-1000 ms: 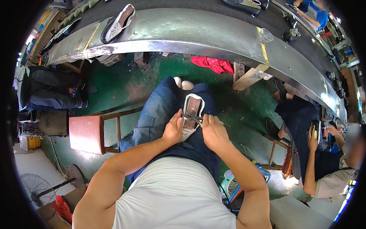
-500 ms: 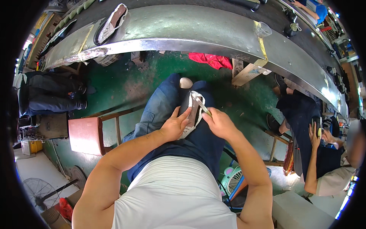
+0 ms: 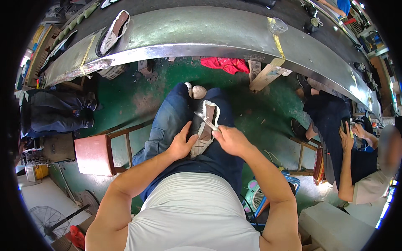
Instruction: Manually assemble and trim components of a shoe using hand tools on a production line.
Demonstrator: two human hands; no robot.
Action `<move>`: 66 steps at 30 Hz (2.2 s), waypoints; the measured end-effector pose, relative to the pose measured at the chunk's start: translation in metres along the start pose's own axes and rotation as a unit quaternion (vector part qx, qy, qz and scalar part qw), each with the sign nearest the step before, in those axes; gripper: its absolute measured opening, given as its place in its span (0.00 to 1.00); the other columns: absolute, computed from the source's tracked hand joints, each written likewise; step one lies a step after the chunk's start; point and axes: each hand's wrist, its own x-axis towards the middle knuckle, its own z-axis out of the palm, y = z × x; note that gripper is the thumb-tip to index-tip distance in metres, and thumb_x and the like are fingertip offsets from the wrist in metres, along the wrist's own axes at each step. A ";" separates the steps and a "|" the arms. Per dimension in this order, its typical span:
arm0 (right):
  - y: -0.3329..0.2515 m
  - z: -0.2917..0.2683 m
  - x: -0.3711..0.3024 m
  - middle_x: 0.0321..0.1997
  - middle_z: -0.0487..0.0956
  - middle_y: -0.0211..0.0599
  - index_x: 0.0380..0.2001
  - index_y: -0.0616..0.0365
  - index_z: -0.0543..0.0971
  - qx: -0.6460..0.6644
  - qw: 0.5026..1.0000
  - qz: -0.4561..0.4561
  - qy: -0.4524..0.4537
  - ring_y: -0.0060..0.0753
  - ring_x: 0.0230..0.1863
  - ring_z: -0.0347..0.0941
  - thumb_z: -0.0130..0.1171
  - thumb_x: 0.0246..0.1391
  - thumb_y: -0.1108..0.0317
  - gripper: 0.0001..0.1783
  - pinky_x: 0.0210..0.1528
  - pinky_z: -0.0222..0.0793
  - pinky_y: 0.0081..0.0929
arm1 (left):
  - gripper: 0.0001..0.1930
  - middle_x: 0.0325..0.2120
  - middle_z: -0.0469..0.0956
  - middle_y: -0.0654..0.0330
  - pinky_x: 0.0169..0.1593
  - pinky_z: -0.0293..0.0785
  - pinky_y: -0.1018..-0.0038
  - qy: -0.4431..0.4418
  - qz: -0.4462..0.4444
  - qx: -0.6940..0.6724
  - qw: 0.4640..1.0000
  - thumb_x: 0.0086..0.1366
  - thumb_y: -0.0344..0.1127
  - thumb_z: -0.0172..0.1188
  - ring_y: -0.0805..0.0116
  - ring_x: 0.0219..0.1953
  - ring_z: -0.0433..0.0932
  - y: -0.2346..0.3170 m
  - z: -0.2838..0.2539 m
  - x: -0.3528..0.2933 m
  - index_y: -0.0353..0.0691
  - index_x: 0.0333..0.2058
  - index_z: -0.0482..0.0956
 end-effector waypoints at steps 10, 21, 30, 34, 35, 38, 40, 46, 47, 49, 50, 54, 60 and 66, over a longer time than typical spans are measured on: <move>-0.005 0.013 -0.030 0.33 0.81 0.57 0.34 0.66 0.76 -0.011 0.996 0.074 -0.055 0.59 0.37 0.79 0.47 0.69 0.51 0.25 0.42 0.73 0.47 | 0.45 0.69 0.53 0.34 0.72 0.52 0.68 -0.028 0.037 0.065 0.997 0.63 0.42 0.64 0.48 0.73 0.54 -0.018 -0.009 0.007 0.35 0.72 0.49; 0.054 0.069 -0.073 0.36 0.81 0.36 0.48 0.65 0.74 0.398 0.904 0.100 0.125 0.27 0.35 0.78 0.52 0.67 0.64 0.15 0.41 0.74 0.28 | 0.49 0.46 0.80 0.39 0.54 0.76 0.59 -0.028 0.071 0.300 0.951 0.54 0.42 0.71 0.41 0.48 0.80 0.066 -0.057 -0.010 0.39 0.70 0.52; 0.053 0.074 -0.080 0.43 0.78 0.35 0.58 0.67 0.70 0.486 0.859 0.056 0.151 0.26 0.41 0.76 0.54 0.64 0.71 0.20 0.49 0.72 0.27 | 0.51 0.42 0.82 0.49 0.49 0.76 0.67 -0.106 0.299 0.130 0.939 0.42 0.34 0.80 0.56 0.44 0.82 0.159 -0.111 -0.001 0.40 0.65 0.59; 0.048 0.068 -0.079 0.41 0.78 0.34 0.56 0.66 0.71 0.456 0.873 0.093 0.147 0.25 0.40 0.76 0.54 0.64 0.71 0.18 0.46 0.72 0.26 | 0.45 0.47 0.81 0.46 0.51 0.75 0.65 -0.023 0.135 0.144 0.980 0.50 0.47 0.77 0.56 0.47 0.81 0.131 -0.076 0.054 0.34 0.63 0.66; 0.047 0.066 -0.079 0.41 0.78 0.34 0.56 0.66 0.71 0.455 0.873 0.093 0.146 0.25 0.40 0.76 0.54 0.64 0.71 0.18 0.46 0.72 0.26 | 0.41 0.49 0.80 0.46 0.51 0.75 0.65 0.015 0.086 0.145 0.985 0.55 0.50 0.75 0.58 0.48 0.80 0.104 -0.062 0.078 0.34 0.61 0.70; 0.033 0.044 -0.080 0.39 0.79 0.39 0.54 0.66 0.72 0.358 0.920 0.112 0.115 0.27 0.39 0.76 0.55 0.64 0.68 0.18 0.45 0.72 0.26 | 0.30 0.54 0.77 0.54 0.55 0.73 0.68 -0.123 -0.089 -0.236 0.960 0.72 0.57 0.53 0.64 0.51 0.78 0.018 -0.032 0.111 0.37 0.59 0.74; 0.013 0.019 -0.083 0.41 0.80 0.47 0.53 0.67 0.72 0.169 0.977 0.129 0.011 0.39 0.41 0.78 0.57 0.62 0.67 0.20 0.47 0.73 0.32 | 0.27 0.55 0.77 0.59 0.57 0.72 0.68 -0.077 -0.126 -0.326 0.934 0.78 0.53 0.41 0.67 0.53 0.77 0.010 -0.011 0.083 0.38 0.61 0.72; -0.001 0.011 -0.063 0.51 0.77 0.61 0.59 0.70 0.68 -0.001 0.999 -0.040 0.031 0.62 0.54 0.73 0.58 0.59 0.67 0.28 0.57 0.69 0.45 | 0.27 0.62 0.70 0.55 0.66 0.64 0.71 -0.045 -0.030 -0.296 0.954 0.79 0.49 0.37 0.67 0.62 0.69 -0.020 0.002 0.052 0.38 0.67 0.65; -0.002 0.011 -0.056 0.53 0.76 0.63 0.61 0.71 0.67 -0.030 0.995 -0.080 0.048 0.61 0.55 0.73 0.58 0.59 0.67 0.30 0.59 0.68 0.45 | 0.27 0.64 0.67 0.54 0.68 0.60 0.72 -0.069 0.005 -0.302 0.951 0.80 0.47 0.33 0.66 0.64 0.66 -0.029 0.006 0.052 0.38 0.69 0.59; -0.012 0.006 -0.047 0.51 0.77 0.62 0.57 0.73 0.68 -0.064 0.995 -0.066 0.030 0.61 0.54 0.73 0.57 0.59 0.67 0.27 0.57 0.69 0.46 | 0.28 0.65 0.65 0.53 0.70 0.57 0.72 -0.074 0.040 -0.260 0.962 0.81 0.47 0.31 0.66 0.65 0.64 -0.043 0.012 0.050 0.39 0.71 0.54; -0.020 0.002 -0.043 0.48 0.78 0.61 0.54 0.74 0.70 -0.096 0.994 -0.048 0.013 0.62 0.52 0.74 0.57 0.59 0.67 0.24 0.55 0.70 0.47 | 0.29 0.66 0.64 0.52 0.70 0.56 0.73 -0.083 0.035 -0.278 0.956 0.80 0.49 0.31 0.66 0.66 0.63 -0.042 0.014 0.045 0.40 0.73 0.49; -0.049 -0.009 -0.029 0.42 0.80 0.57 0.44 0.71 0.72 -0.130 0.985 0.048 -0.099 0.61 0.47 0.76 0.57 0.59 0.67 0.17 0.51 0.71 0.50 | 0.33 0.67 0.62 0.52 0.69 0.56 0.73 -0.079 0.009 -0.361 0.929 0.79 0.53 0.35 0.64 0.67 0.61 -0.043 0.013 0.032 0.45 0.75 0.43; -0.015 0.053 -0.030 0.32 0.79 0.55 0.37 0.62 0.75 0.075 0.994 0.000 0.079 0.61 0.38 0.77 0.58 0.59 0.65 0.11 0.44 0.73 0.46 | 0.34 0.66 0.62 0.52 0.68 0.57 0.73 -0.069 0.026 -0.363 0.929 0.78 0.52 0.41 0.65 0.66 0.62 -0.032 0.011 0.038 0.46 0.75 0.42; -0.010 0.056 -0.025 0.30 0.79 0.54 0.38 0.64 0.76 0.159 0.984 0.044 0.068 0.59 0.35 0.77 0.59 0.60 0.64 0.12 0.40 0.74 0.42 | 0.33 0.65 0.64 0.52 0.68 0.56 0.73 -0.040 0.037 -0.359 0.932 0.78 0.48 0.44 0.66 0.64 0.63 -0.028 0.018 0.044 0.45 0.74 0.46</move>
